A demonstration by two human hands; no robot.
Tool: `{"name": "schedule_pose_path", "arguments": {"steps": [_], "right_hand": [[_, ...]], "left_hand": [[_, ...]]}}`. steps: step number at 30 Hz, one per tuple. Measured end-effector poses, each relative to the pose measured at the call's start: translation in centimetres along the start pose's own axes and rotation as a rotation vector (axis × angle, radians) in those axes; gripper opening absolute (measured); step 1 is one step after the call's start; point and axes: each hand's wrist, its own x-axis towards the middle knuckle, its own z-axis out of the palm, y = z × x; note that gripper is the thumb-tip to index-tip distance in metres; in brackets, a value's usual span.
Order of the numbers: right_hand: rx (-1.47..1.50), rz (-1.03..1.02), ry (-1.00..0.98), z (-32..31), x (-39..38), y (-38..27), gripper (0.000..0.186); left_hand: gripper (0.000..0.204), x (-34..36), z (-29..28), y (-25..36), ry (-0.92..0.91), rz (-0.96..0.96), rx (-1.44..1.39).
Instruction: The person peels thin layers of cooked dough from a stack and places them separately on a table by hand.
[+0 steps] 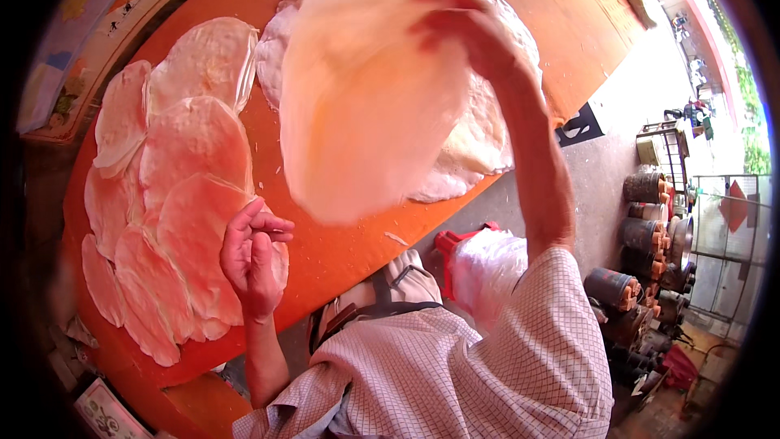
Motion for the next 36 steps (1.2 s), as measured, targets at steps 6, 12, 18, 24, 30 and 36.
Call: {"name": "schedule_pose_path", "arguments": {"steps": [6, 12, 18, 24, 30, 36], "right_hand": [[-0.301, 0.322, 0.601, -14.6, 3.4, 15.5, 0.038], [-1.452, -0.166, 0.600, -5.0, 1.7, 17.1, 0.075], [-1.520, 0.112, -0.008, -1.1, 4.1, 17.4, 0.048], [-0.374, 0.051, -0.142, 14.9, 9.1, 13.9, 0.055], [0.350, 0.553, -0.089, 27.5, 16.6, 17.8, 0.045], [0.418, 0.809, 0.017, 30.6, 20.2, 19.0, 0.057]], "left_hand": [[0.033, -2.7, -2.8, -5.1, 0.121, -0.369, 0.054], [0.033, -5.4, -5.0, -7.0, 0.161, -0.496, 0.182], [0.034, -7.6, -6.1, -7.5, 0.200, -0.558, 0.183], [0.035, -10.4, -7.5, -8.2, 0.281, -0.577, 0.179], [0.032, -12.2, -7.9, -8.2, 0.345, -0.572, 0.168], [0.031, -13.7, -8.7, -8.5, 0.424, -0.594, 0.104]]}}
